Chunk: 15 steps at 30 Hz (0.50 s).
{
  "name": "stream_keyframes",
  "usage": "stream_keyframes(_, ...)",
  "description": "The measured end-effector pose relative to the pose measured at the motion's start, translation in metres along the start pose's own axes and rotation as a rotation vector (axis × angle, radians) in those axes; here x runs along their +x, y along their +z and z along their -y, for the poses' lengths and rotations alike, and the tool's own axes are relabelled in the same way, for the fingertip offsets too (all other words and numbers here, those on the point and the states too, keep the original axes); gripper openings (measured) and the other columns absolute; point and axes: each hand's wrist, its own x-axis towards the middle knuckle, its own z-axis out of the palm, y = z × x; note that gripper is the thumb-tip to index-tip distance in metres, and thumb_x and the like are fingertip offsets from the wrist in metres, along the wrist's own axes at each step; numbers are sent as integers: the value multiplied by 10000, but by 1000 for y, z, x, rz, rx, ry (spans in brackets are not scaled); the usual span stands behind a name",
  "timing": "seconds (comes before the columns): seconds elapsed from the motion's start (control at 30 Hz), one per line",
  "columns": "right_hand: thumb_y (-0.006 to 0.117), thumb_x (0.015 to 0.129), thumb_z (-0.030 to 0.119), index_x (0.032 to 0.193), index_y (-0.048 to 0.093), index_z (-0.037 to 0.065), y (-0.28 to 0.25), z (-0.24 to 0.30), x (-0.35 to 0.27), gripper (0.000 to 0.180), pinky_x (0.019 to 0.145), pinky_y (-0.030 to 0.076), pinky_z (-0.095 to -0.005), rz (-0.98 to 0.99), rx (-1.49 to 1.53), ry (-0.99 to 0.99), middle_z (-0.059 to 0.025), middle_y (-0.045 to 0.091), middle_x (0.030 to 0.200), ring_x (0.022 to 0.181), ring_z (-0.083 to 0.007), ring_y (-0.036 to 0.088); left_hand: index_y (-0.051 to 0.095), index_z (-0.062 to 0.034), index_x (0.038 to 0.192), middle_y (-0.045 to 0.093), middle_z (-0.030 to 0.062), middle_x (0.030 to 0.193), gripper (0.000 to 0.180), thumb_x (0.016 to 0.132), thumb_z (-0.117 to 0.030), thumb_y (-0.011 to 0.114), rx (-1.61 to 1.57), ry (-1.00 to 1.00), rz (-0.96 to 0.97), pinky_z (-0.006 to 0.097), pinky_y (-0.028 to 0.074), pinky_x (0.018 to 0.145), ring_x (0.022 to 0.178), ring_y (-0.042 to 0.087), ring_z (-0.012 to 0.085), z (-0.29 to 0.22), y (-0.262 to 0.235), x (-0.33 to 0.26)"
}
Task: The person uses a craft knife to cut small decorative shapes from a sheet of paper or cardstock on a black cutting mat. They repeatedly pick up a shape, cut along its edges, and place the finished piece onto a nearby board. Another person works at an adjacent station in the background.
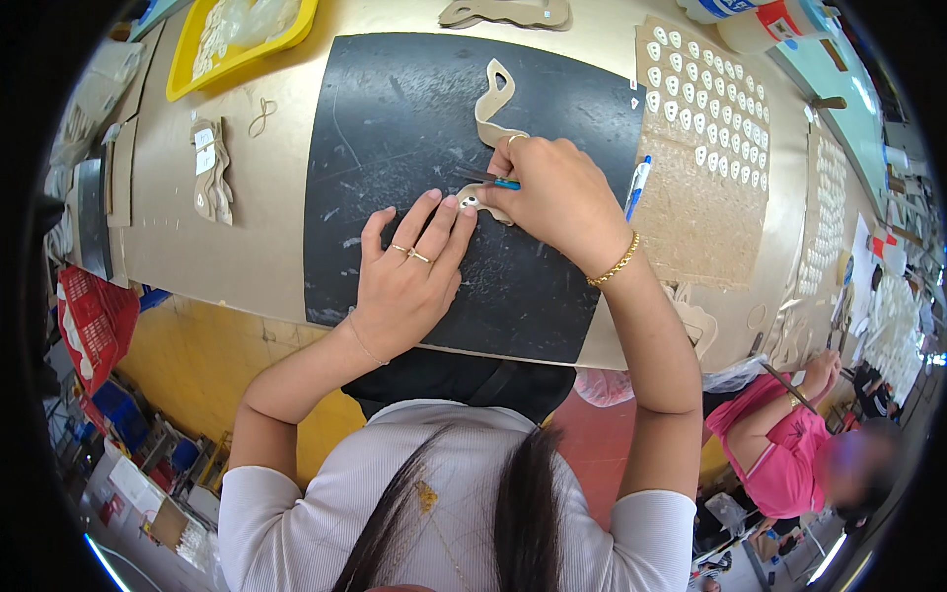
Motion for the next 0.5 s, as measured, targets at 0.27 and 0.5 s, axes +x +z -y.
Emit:
stream_keyframes(0.27,853,771,370,869,675,-15,5,4,3,435,666,524,-396,-31,-74,70,-188,696,771,719,-354,697,614,-66,1342,562,89,1367,580,769,-113,696,6,-11,4,501,350,1042,1311,521,246,-2,1,-1)
stream_keyframes(0.5,867,736,421,852,679,-14,6,4,5,488,654,528,-398,-40,-85,88,-193,698,777,737,-352,710,612,-62,1341,551,87,1378,583,766,-111,691,3,-9,13,501,344,1042,1323,508,245,-2,0,0)
